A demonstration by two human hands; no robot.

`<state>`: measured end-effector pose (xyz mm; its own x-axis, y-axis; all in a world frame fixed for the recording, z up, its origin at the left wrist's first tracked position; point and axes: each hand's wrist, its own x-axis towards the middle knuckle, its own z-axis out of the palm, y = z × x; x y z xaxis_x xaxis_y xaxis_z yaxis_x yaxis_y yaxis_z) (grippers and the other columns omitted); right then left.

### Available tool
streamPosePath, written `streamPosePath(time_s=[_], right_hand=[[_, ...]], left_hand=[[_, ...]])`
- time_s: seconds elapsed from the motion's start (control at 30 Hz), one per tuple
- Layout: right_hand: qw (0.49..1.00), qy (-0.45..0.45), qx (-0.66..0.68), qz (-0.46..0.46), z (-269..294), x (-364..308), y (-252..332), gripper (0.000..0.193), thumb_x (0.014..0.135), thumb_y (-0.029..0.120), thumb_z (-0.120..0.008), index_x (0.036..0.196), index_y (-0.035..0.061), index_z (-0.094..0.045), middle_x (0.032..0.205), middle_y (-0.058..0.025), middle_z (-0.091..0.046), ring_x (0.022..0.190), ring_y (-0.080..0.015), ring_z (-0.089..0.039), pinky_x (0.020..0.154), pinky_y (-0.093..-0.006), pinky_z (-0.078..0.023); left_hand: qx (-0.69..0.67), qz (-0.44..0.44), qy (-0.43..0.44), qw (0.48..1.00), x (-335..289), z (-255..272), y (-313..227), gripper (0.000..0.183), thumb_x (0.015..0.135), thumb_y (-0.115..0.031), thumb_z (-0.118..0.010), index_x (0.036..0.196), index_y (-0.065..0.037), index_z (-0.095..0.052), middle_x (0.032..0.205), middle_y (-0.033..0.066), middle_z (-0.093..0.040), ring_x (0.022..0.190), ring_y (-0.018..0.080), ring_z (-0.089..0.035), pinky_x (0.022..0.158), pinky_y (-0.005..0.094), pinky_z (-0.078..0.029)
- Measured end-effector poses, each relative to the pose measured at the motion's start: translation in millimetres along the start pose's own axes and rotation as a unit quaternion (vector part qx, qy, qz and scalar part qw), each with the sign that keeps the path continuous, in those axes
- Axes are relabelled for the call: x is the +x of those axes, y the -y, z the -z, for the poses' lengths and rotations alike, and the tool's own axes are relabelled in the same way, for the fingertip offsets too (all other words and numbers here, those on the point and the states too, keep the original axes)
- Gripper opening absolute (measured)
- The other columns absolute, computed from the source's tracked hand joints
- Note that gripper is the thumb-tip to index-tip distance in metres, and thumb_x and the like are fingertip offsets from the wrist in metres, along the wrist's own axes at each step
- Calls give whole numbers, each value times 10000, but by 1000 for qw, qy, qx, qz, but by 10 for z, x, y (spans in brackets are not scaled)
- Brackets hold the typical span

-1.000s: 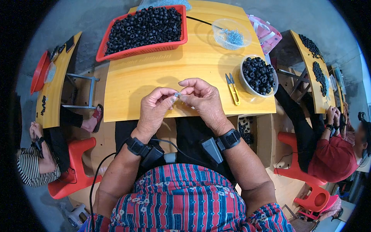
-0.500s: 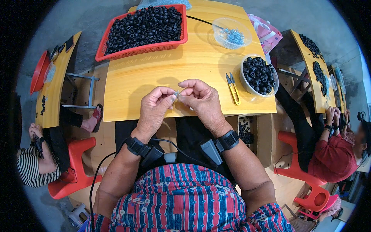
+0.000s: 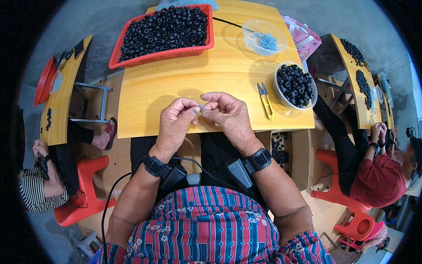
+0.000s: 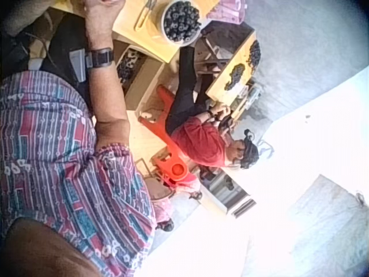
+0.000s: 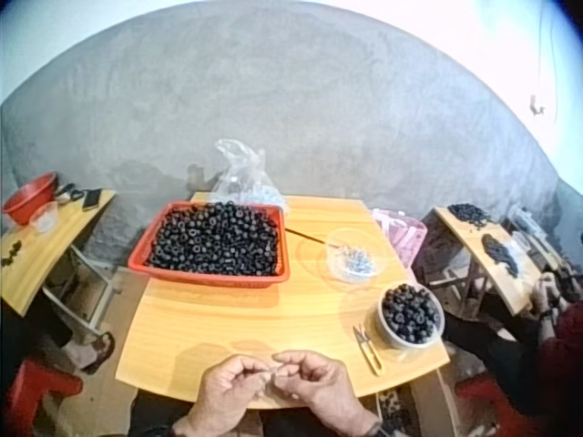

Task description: The worker is assembling small black plastic components by inserting metal pins and organizing them into containers.

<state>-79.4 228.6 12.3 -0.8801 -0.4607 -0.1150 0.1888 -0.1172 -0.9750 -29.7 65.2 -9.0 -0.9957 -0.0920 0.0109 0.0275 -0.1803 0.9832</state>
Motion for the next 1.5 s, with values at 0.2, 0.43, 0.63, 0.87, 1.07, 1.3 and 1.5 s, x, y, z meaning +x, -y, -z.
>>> streamPosePath(time_s=[0.2, 0.43, 0.63, 0.87, 1.07, 1.3, 1.5], right_hand=[[1000, -10, 4, 7, 13, -6, -17, 305, 829, -37, -651, 1131, 7, -629, 820, -2, -648, 707, -40, -566, 643, -184, -460], [1000, -12, -11, 11, 12, -4, 19, 319, 822, -40, -661, 1135, 6, -623, 820, 1, -648, 708, -33, -565, 641, -174, -453], [998, -22, -51, 27, -2, -16, 38, 350, 807, -69, -668, 1144, 18, -626, 819, 12, -636, 722, -24, -558, 660, -169, -461], [994, -21, -93, 56, -12, -23, 44, 377, 793, -92, -653, 1149, 31, -629, 806, 19, -617, 730, -25, -559, 670, -177, -474], [984, -39, -152, 82, -47, -44, 43, 383, 789, -103, -627, 1146, 36, -631, 794, 13, -607, 725, -32, -562, 676, -188, -483], [992, -36, -106, 65, -72, -45, 19, 384, 791, -102, -625, 1149, 36, -627, 782, 12, -604, 724, -37, -570, 678, -190, -488], [989, -39, -126, 69, -74, -33, 4, 397, 783, -103, -635, 1154, 40, -624, 778, 8, -610, 719, -35, -571, 673, -188, -490]], left_hand=[[19, -6, 4, 1000, -5, 16, 11, 76, 898, -55, -643, 960, -12, -638, 841, 5, -620, 691, 47, -534, 631, 180, -468], [29, -1, 2, 1000, -10, -3, -15, 90, 882, -36, -655, 967, -9, -648, 836, 3, -627, 710, 44, -547, 647, 183, -480], [47, -3, 13, 999, -1, -1, -18, 70, 896, -47, -637, 952, -7, -624, 833, -1, -608, 720, 44, -549, 648, 188, -481], [69, -18, 10, 997, -12, -2, 10, 66, 922, -63, -599, 968, -17, -587, 843, 0, -582, 708, 43, -534, 636, 191, -479], [67, -2, 1, 998, -6, 4, 0, 61, 930, -71, -588, 959, -19, -573, 848, -1, -570, 698, 42, -524, 629, 189, -476], [38, -8, 3, 999, -23, 15, 56, 55, 923, -51, -593, 959, -26, -559, 863, 3, -573, 709, 42, -532, 636, 186, -480], [20, -2, -4, 1000, -20, 7, 32, 85, 900, 0, -593, 965, -35, -550, 889, 18, -587, 746, 45, -551, 649, 183, -486]])
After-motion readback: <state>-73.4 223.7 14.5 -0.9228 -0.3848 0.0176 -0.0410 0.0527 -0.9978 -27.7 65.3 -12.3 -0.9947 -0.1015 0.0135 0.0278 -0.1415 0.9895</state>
